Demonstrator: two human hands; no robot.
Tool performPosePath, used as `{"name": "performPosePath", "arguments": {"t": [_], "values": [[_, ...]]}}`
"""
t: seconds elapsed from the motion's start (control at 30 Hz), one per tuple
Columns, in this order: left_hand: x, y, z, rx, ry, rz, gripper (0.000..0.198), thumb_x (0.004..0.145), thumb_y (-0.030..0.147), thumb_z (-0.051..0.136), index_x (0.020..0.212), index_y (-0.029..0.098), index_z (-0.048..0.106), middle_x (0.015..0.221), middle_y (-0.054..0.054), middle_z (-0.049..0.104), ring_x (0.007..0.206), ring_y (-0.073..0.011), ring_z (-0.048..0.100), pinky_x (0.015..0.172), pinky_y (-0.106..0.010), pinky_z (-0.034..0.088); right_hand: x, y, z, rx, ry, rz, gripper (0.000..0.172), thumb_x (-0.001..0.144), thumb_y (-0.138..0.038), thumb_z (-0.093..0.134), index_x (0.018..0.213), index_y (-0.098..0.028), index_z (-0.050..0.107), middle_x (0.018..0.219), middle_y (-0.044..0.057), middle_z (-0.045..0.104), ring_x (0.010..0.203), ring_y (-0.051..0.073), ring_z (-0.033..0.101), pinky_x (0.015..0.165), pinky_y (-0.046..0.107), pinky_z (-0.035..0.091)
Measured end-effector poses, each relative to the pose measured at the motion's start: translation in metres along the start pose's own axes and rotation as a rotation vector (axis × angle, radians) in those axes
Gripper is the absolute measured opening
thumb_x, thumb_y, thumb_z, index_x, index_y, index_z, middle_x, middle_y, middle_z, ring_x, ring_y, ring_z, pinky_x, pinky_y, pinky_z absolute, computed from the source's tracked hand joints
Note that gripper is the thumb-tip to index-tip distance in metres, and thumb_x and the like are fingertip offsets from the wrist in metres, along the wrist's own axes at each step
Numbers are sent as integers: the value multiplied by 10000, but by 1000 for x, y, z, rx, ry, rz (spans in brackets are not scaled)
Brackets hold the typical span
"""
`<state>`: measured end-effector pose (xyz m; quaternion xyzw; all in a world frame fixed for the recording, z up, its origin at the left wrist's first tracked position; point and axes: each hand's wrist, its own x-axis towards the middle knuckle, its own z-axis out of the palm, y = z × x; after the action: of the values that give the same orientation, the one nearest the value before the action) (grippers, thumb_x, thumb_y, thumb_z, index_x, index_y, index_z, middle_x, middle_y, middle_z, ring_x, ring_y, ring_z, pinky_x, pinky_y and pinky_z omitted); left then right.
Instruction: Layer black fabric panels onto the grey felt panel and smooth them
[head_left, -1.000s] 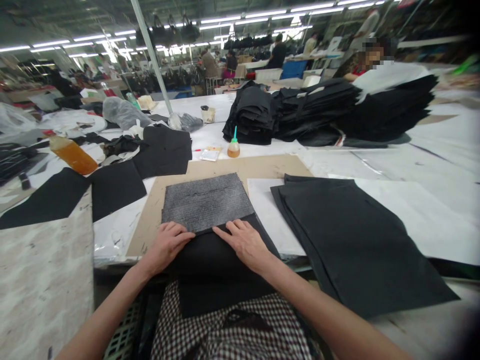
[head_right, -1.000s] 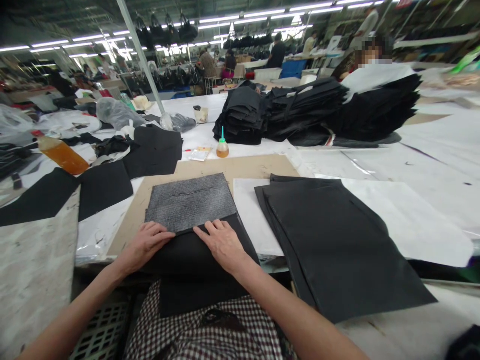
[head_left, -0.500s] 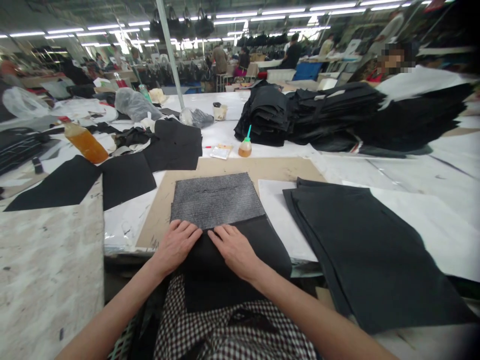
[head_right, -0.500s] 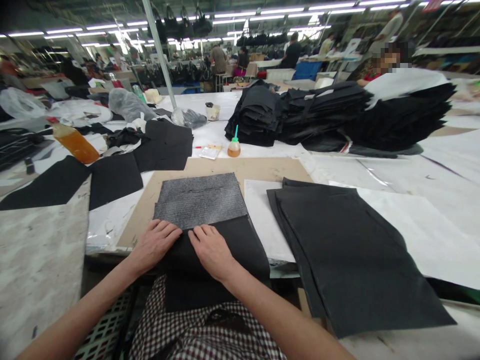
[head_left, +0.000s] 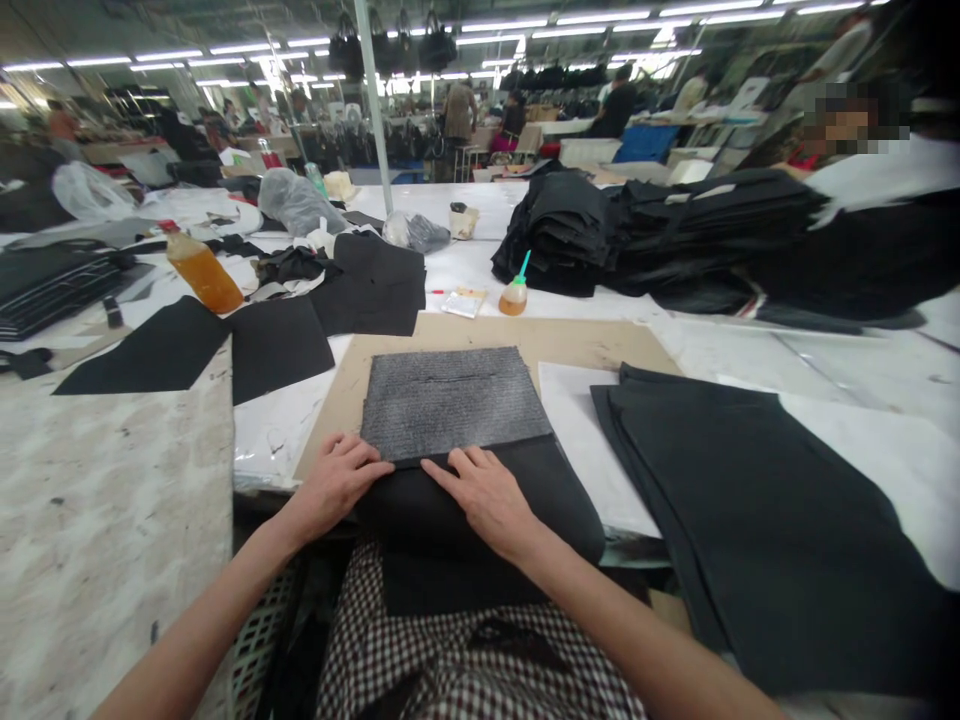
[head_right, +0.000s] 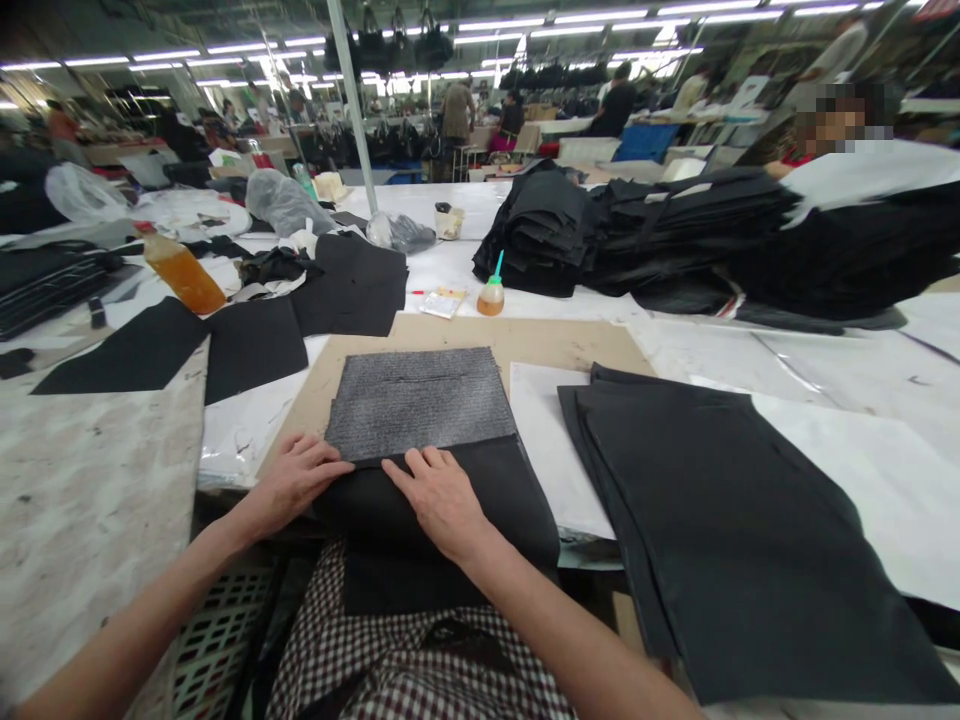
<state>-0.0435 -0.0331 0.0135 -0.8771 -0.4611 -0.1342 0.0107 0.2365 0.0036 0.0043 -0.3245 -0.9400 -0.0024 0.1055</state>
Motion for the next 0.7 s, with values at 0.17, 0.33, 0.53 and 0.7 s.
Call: {"name": "performPosePath", "arguments": {"t": [0.17,0.33,0.53,0.7], "values": [[-2,6,-2,104,-44,40,304,956,158,523,1223,269,620,1050,-56,624,1006,-227,530,977,-452,321,5,1,-4,-32,-2,-17,438,967,-149,505,1389,-268,518,1042,78,556,944,234,477,823,374,414],[-1,12,1,124,-65,16,272,970,167,510,1212,248,604,1069,-66,625,1043,-239,528,992,-457,318,23,-18,-2,33,32,-65,309,984,-138,455,1258,-162,596,1095,108,551,1027,240,473,900,376,410],[-5,2,3,-36,-21,-141,189,990,292,529,1159,242,596,1053,-31,639,1000,-209,524,971,-411,325,31,-37,19,127,67,-39,377,950,-68,440,1299,-151,557,1069,95,564,991,225,482,901,349,432],[-12,-12,-6,-144,-32,-181,131,976,332,567,1043,243,638,961,-3,646,949,-192,520,923,-384,325,29,-34,23,134,67,-35,434,940,-59,444,1361,-140,516,1081,100,568,999,230,475,921,361,431]]}}
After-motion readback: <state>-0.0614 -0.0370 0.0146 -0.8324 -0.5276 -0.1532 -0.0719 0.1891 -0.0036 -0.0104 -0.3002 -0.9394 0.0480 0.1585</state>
